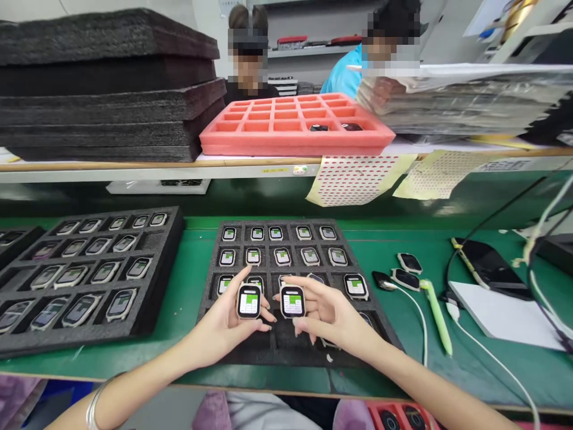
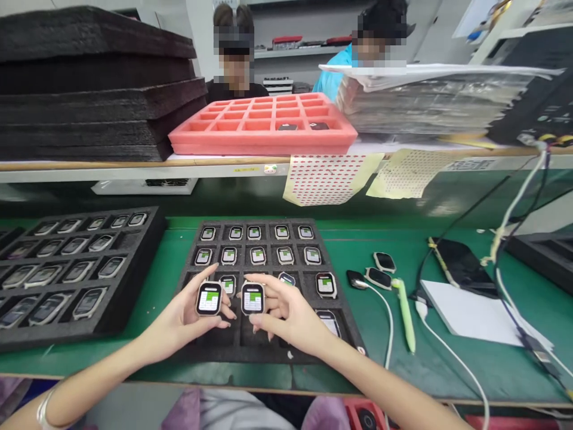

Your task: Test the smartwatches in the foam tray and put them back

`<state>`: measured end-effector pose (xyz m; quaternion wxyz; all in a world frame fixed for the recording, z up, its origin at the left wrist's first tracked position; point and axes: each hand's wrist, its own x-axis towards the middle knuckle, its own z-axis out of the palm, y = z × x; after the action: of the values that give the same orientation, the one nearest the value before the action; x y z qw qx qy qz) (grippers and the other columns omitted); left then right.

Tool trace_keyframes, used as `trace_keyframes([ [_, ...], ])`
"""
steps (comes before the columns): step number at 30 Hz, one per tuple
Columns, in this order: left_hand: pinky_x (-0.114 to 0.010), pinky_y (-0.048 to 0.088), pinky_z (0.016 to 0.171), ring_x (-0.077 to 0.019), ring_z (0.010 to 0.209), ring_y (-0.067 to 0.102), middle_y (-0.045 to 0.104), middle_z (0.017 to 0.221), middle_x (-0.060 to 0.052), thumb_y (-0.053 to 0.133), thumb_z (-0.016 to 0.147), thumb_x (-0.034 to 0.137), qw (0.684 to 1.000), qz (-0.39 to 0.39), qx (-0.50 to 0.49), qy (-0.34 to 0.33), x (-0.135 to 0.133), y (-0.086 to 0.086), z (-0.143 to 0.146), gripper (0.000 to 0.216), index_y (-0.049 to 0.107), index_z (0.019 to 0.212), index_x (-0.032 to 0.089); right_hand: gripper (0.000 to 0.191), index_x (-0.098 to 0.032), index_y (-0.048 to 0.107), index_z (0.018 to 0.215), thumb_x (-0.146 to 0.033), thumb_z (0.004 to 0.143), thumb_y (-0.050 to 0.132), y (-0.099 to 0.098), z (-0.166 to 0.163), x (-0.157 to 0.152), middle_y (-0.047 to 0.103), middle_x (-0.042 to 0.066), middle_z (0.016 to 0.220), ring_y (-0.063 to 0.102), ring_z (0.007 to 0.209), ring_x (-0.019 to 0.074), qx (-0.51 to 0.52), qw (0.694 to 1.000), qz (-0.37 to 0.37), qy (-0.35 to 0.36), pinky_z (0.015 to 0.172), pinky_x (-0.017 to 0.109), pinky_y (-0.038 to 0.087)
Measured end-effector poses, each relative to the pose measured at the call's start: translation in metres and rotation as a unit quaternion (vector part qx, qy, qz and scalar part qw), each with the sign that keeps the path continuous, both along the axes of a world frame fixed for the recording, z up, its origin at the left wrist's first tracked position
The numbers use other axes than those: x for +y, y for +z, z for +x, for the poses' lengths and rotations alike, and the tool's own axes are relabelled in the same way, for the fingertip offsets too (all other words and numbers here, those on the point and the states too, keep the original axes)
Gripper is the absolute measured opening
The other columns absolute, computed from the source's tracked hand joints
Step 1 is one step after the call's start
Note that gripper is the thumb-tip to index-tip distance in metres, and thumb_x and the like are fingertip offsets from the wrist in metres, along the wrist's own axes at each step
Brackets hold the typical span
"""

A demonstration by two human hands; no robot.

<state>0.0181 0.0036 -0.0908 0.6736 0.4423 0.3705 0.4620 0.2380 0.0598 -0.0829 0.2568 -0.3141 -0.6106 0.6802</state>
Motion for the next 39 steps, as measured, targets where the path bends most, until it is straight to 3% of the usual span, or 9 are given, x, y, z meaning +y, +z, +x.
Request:
trace_keyframes([
  [3, -0.044, 0.048, 0.093, -0.0215, 0.099, 0.061, 0.058, 0.106, -0.006, 0.054, 0.086, 0.016, 0.987, 0.054, 0.147, -0.026, -0.004, -0.008, -0.003, 0.062, 0.025, 0.138, 0.030, 0.060, -0.020, 0.040, 0.135, -0.020, 0.080, 0.065, -0.007, 0.004, -0.002, 0.064, 0.005, 0.093, 0.063, 0.070, 0.0146, -0.031, 0.999, 0.033, 0.000, 0.050, 0.020, 0.050],
  [5, -0.046, 0.045, 0.097, -0.0242, 0.105, 0.058, 0.059, 0.112, -0.007, 0.057, 0.083, 0.017, 0.942, 0.140, 0.302, -0.030, -0.006, -0.012, -0.005, 0.052, 0.038, 0.130, 0.027, 0.060, -0.020, 0.042, 0.135, -0.018, 0.079, 0.064, -0.011, 0.006, -0.004, 0.065, 0.006, 0.097, 0.063, 0.073, 0.0164, -0.096, 0.988, 0.119, 0.006, 0.057, 0.025, 0.053],
  [8, -0.048, 0.042, 0.099, -0.0285, 0.113, 0.052, 0.056, 0.119, -0.009, 0.062, 0.076, 0.019, 0.839, 0.258, 0.478, -0.034, -0.008, -0.018, -0.007, 0.044, 0.050, 0.118, 0.024, 0.055, -0.020, 0.052, 0.128, -0.015, 0.075, 0.066, -0.014, 0.006, -0.012, 0.063, 0.010, 0.111, 0.060, 0.096, 0.0245, -0.205, 0.929, 0.305, 0.035, 0.083, 0.039, 0.051],
  [11, -0.049, 0.044, 0.096, -0.0304, 0.114, 0.050, 0.052, 0.121, -0.012, 0.060, 0.076, 0.020, 0.783, 0.289, 0.547, -0.064, -0.008, -0.020, -0.007, 0.040, 0.051, 0.115, 0.020, 0.054, -0.022, 0.054, 0.126, -0.017, 0.074, 0.069, -0.011, 0.010, -0.019, 0.043, 0.014, 0.138, 0.039, 0.125, 0.0325, -0.277, 0.863, 0.420, 0.052, 0.103, 0.052, 0.032],
  [14, -0.052, 0.042, 0.095, -0.0325, 0.116, 0.046, 0.047, 0.124, -0.014, 0.060, 0.077, 0.023, 0.758, 0.294, 0.577, -0.082, -0.007, -0.018, -0.005, 0.042, 0.047, 0.117, 0.019, 0.051, -0.022, 0.053, 0.127, -0.024, 0.079, 0.068, -0.002, 0.028, -0.019, 0.034, 0.014, 0.144, 0.029, 0.132, 0.0321, -0.318, 0.835, 0.447, 0.040, 0.106, 0.053, 0.027],
  [21, -0.045, 0.044, 0.091, -0.0281, 0.108, 0.049, 0.049, 0.118, -0.011, 0.051, 0.084, 0.018, 0.747, 0.352, 0.553, -0.110, 0.005, 0.004, 0.034, 0.033, 0.045, 0.116, 0.022, 0.025, -0.019, 0.065, 0.104, -0.024, 0.080, 0.069, 0.014, 0.108, -0.013, 0.046, 0.013, 0.135, 0.035, 0.128, 0.0333, -0.438, 0.774, 0.456, 0.037, 0.103, 0.054, 0.030],
  [33, -0.050, 0.046, 0.077, -0.0382, 0.098, 0.054, 0.058, 0.101, -0.019, 0.071, 0.067, 0.013, 0.570, 0.409, 0.667, -0.249, 0.035, 0.004, 0.130, 0.025, 0.063, 0.091, 0.010, 0.044, -0.012, 0.061, 0.106, -0.038, 0.073, 0.077, 0.005, 0.113, -0.024, 0.032, 0.020, 0.144, 0.024, 0.135, 0.0380, -0.469, 0.724, 0.501, 0.061, 0.105, 0.051, 0.029],
  [36, -0.049, 0.047, 0.078, -0.0371, 0.099, 0.055, 0.057, 0.104, -0.018, 0.070, 0.065, 0.010, 0.578, 0.379, 0.672, -0.265, 0.033, 0.006, 0.131, 0.028, 0.062, 0.092, 0.010, 0.044, -0.009, 0.062, 0.104, -0.034, 0.073, 0.078, 0.004, 0.114, -0.023, 0.025, 0.023, 0.148, 0.018, 0.137, 0.0379, -0.451, 0.740, 0.493, 0.073, 0.108, 0.051, 0.025],
  [39, -0.045, 0.048, 0.081, -0.0310, 0.097, 0.056, 0.056, 0.102, -0.013, 0.065, 0.064, 0.008, 0.669, 0.363, 0.602, -0.239, 0.034, -0.001, 0.126, 0.027, 0.060, 0.089, 0.014, 0.041, -0.009, 0.063, 0.102, -0.033, 0.072, 0.078, 0.001, 0.118, -0.018, 0.023, 0.022, 0.149, 0.012, 0.140, 0.0347, -0.412, 0.781, 0.462, 0.081, 0.111, 0.048, 0.021],
])
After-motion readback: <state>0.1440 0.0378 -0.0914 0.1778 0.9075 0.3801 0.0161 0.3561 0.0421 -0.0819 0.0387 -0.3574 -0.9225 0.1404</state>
